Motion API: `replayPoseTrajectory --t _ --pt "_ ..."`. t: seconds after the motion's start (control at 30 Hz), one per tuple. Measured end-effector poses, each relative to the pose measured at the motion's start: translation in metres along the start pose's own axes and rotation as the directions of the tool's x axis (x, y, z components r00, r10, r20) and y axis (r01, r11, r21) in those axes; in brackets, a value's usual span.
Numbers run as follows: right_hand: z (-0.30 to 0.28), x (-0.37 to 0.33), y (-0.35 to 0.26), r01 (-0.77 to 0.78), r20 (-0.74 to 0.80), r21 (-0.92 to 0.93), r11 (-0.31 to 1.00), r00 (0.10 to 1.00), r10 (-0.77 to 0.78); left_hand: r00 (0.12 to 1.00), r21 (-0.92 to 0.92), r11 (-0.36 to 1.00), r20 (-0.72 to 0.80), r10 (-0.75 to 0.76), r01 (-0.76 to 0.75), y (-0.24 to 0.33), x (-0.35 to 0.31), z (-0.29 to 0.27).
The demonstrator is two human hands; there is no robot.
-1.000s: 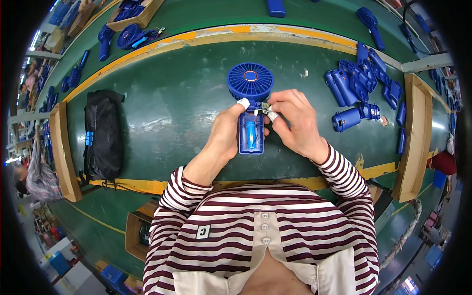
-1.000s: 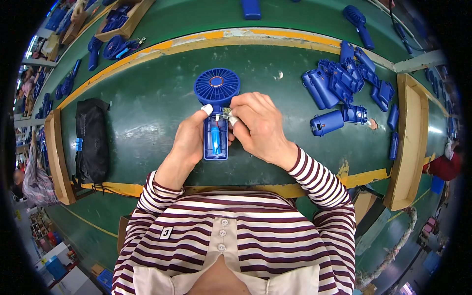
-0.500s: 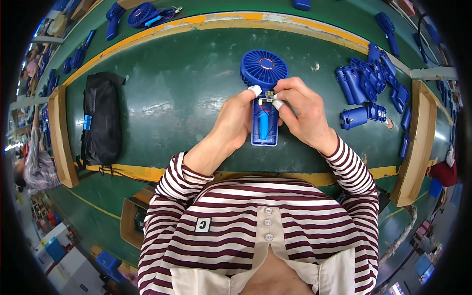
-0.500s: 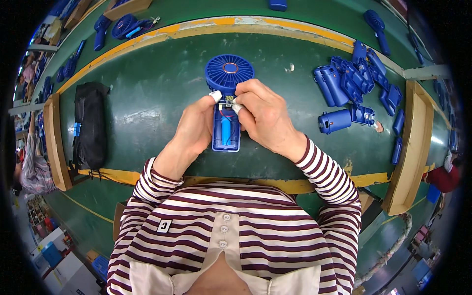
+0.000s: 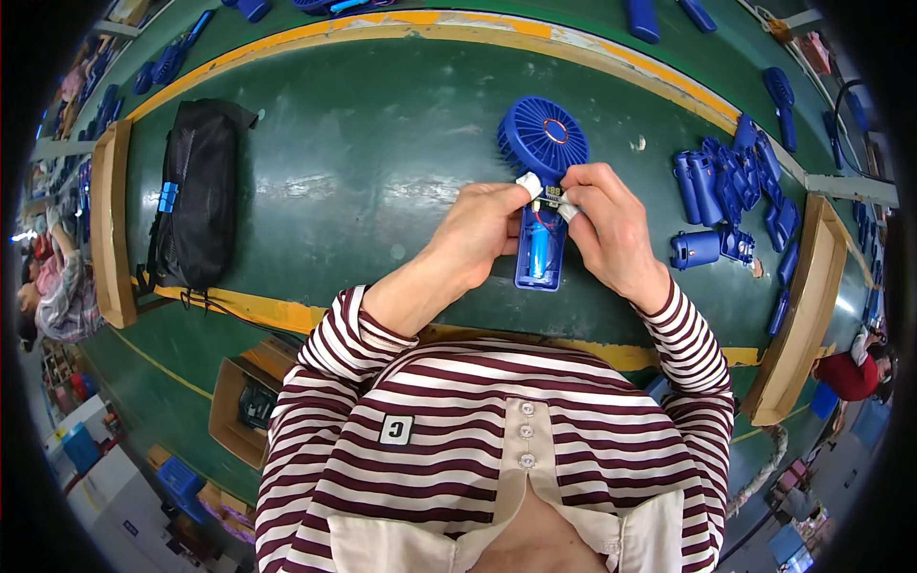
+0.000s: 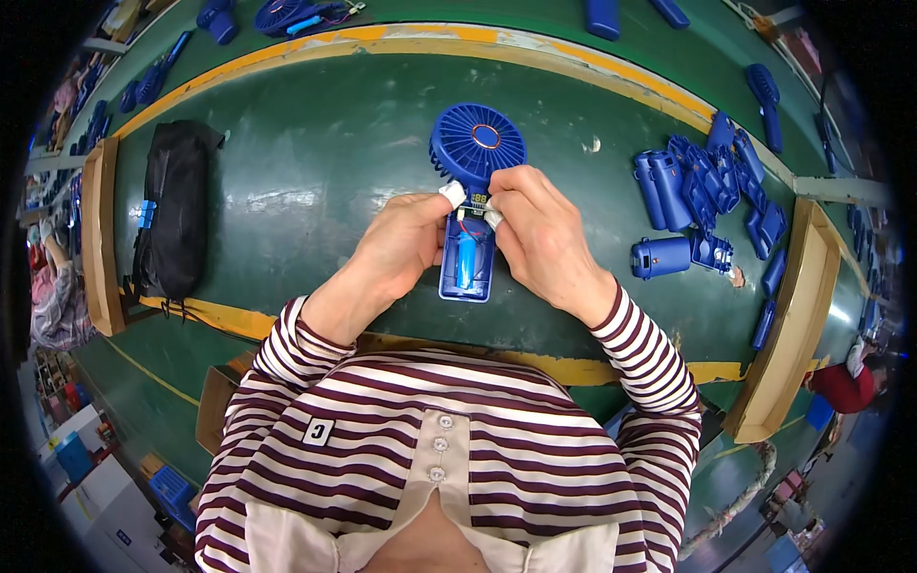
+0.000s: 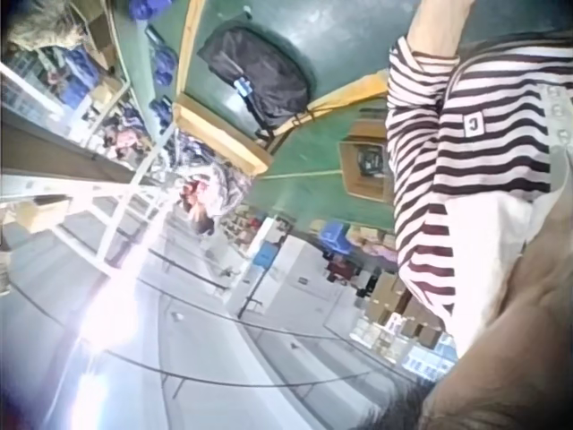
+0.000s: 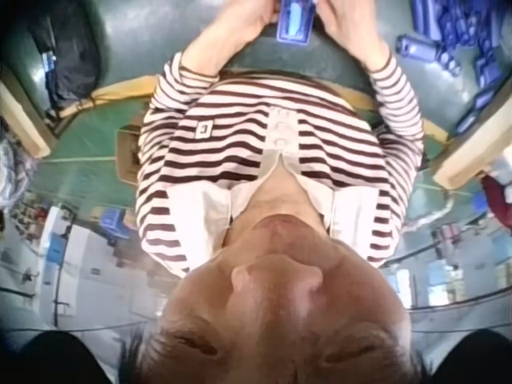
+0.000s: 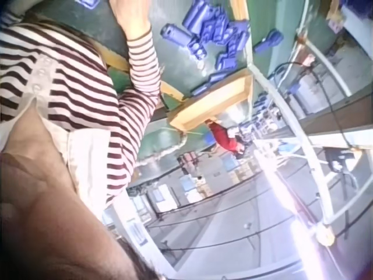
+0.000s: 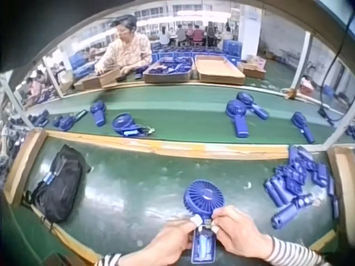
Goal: The person assembles portable electric fans by fitting internal circuit boards and wiring into the fan handle housing and snapping the plastic handle covers together by hand.
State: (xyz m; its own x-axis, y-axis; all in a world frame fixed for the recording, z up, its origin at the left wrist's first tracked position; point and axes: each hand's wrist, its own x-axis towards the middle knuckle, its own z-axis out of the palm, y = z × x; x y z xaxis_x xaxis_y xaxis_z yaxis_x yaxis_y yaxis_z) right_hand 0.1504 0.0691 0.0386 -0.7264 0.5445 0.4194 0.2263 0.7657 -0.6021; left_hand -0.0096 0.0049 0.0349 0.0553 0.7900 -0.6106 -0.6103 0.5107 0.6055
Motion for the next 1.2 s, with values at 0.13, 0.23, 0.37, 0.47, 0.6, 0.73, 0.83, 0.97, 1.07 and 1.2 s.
replayPoseTrajectory --t 0.13,0.23,0.37,0.47,0.6,0.73,0.83,0.97,1.07,1.2 --pt "0.002 -0.002 0.000 0.038 -0.014 -0.065 0.997 0.999 -0.039 0.999 -0.022 0.999 0.013 -0.039 0.039 0.000 0.001 -0.001" --pt "0.006 -0.006 0.000 0.061 -0.033 -0.115 0.991 0.997 -0.065 0.998 -0.062 0.997 0.035 -0.046 0.048 -0.001 0.000 -0.003" --pt "0.007 -0.005 0.000 0.079 -0.038 -0.135 0.988 0.996 -0.085 0.998 -0.074 0.997 0.053 -0.028 0.032 -0.001 -0.003 -0.004" --pt "0.011 -0.009 0.005 0.128 -0.065 -0.151 0.980 0.988 -0.139 0.998 -0.074 0.997 0.049 -0.028 0.031 -0.001 -0.002 -0.004" --pt "0.013 -0.011 0.004 0.188 -0.045 -0.225 0.956 0.978 -0.203 0.999 -0.060 0.998 0.032 -0.031 0.032 -0.004 0.001 -0.006" --pt "0.010 -0.012 0.002 0.216 -0.006 -0.262 0.941 0.974 -0.225 0.999 0.012 0.999 0.023 -0.039 0.039 -0.005 0.000 -0.006" --pt "0.009 -0.013 0.003 0.229 0.011 -0.265 0.937 0.972 -0.234 0.999 0.038 0.998 0.014 -0.041 0.041 -0.006 0.001 -0.006" --pt "0.006 -0.013 0.001 0.233 0.056 -0.288 0.929 0.972 -0.227 0.999 0.033 0.998 0.000 -0.047 0.047 -0.005 -0.001 -0.005" --pt "0.004 -0.012 -0.002 0.221 0.113 -0.304 0.926 0.974 -0.196 0.999 -0.014 0.999 0.023 -0.045 0.046 -0.006 0.001 -0.007" --pt "0.003 -0.009 -0.004 0.212 0.189 -0.314 0.925 0.969 -0.158 0.999 0.046 0.999 0.020 -0.029 0.028 -0.010 0.003 -0.007"
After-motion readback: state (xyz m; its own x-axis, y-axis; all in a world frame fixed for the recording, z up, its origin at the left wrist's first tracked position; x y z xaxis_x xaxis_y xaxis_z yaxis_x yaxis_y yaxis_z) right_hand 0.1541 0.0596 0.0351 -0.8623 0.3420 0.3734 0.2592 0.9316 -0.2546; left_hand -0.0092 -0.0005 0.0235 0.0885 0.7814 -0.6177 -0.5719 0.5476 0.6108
